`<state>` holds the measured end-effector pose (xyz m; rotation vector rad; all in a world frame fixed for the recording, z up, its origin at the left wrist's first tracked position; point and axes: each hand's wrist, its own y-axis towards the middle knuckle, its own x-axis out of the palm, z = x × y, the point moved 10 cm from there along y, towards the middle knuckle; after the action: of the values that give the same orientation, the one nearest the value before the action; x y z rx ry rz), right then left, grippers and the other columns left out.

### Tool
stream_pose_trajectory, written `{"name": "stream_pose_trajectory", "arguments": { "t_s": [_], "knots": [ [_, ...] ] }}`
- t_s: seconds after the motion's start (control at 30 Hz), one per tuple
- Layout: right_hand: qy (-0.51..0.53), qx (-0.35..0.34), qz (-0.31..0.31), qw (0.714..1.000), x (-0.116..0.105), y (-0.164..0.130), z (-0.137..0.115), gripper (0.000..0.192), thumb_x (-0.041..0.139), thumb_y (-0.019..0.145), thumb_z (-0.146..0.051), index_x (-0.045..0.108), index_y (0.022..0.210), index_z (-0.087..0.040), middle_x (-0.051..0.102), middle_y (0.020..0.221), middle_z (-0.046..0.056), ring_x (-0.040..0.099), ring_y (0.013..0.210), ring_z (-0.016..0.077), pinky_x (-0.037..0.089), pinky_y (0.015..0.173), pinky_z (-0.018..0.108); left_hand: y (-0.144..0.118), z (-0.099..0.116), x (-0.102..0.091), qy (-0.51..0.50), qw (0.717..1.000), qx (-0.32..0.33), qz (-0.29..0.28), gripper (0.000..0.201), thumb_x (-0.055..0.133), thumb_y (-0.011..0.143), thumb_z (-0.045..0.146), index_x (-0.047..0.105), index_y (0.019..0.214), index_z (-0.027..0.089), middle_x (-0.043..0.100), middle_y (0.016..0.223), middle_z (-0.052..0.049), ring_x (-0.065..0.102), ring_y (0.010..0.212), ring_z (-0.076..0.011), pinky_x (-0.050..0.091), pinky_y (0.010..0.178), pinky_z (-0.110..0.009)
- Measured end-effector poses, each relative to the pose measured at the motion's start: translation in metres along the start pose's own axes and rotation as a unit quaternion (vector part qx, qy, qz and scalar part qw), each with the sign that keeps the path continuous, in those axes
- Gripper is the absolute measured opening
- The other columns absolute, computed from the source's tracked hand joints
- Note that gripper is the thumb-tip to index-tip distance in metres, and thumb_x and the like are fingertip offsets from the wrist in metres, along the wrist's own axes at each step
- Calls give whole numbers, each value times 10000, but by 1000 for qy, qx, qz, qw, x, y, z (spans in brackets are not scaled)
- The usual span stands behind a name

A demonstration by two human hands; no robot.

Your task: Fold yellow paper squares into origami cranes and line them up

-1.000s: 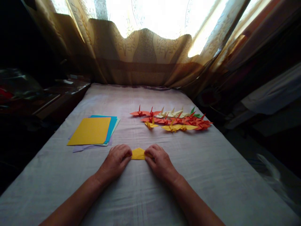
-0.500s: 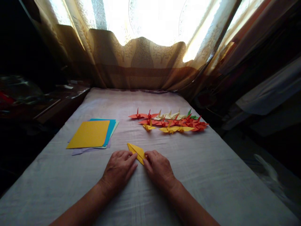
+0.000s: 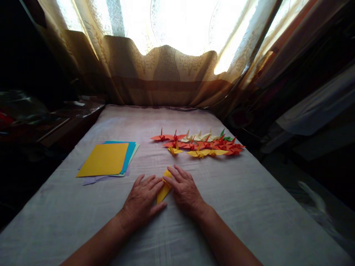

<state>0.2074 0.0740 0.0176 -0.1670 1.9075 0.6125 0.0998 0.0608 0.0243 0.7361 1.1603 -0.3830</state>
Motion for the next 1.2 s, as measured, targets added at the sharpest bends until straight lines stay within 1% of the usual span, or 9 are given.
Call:
{"name": "stream_pose_trajectory", "arguments": {
  "t_s": [0.1,0.17,0.43,0.63,0.7,0.77,0.9,1.03,1.2],
  "knots": [
    [6,-23,-36,999,2,-2,-8,454,549,887,-97,613,1293,-290,614,1359,69,481,1314,260,323,1093,476,2,1,-5,-12,999,33,-12,370,583,909,305,603,1272,234,682,1269,-71,575,1234,-302,256,1142,-568],
    [9,-23,-40,999,-1,-2,-12,424,555,894,-119,613,1285,-273,642,1315,70,531,1247,247,321,1092,460,2,0,-9,-12,999,51,-11,351,549,912,225,618,1255,249,694,1248,-54,586,1227,-285,254,1151,-557],
    [14,-7,15,1000,-11,-5,-18,356,570,871,-136,612,1222,-177,686,1221,104,604,1113,248,409,970,398,-1,-12,-5,3,997,78,-1,394,438,919,82,616,1247,208,717,1200,-81,641,1150,-230,308,1143,-512],
    [-13,-6,27,1000,-14,-5,-22,110,623,886,-215,667,985,-233,706,1115,65,622,979,217,414,875,349,0,-18,-3,-21,997,61,-41,288,459,931,88,668,1055,242,702,1244,-39,617,1195,-234,307,1140,-530],
    [-25,-15,33,999,-14,-3,-25,51,627,903,-253,674,918,-242,706,1058,50,615,937,208,409,839,335,1,-17,-5,-18,997,60,-33,240,489,931,122,673,1036,235,705,1238,-45,616,1195,-251,300,1141,-543],
    [-31,-19,38,999,-13,-2,-27,70,622,917,-268,676,879,-244,703,1014,36,607,905,196,401,814,322,2,-14,-8,-12,998,63,-15,186,531,930,174,681,1025,230,713,1220,-51,619,1186,-259,296,1146,-538],
    [-29,-25,40,998,-9,-2,-27,90,614,935,-272,678,880,-241,704,972,20,596,868,180,389,799,313,2,-7,-10,4,997,70,27,151,564,944,229,695,1018,227,746,1124,-50,663,1090,-234,380,1093,-463],
    [-27,-28,50,998,-8,-1,-27,91,616,943,-283,679,890,-244,708,945,15,595,850,179,385,791,311,5,2,-14,15,995,82,56,145,546,966,210,691,977,208,760,1066,-44,688,991,-223,472,936,-398],
    [-11,-25,39,999,-7,-1,-26,82,616,942,-280,683,915,-240,709,961,25,604,875,187,395,805,316,8,3,-17,3,997,61,51,204,498,989,235,688,921,201,757,1021,-54,684,930,-207,487,855,-359]
  ]
}}
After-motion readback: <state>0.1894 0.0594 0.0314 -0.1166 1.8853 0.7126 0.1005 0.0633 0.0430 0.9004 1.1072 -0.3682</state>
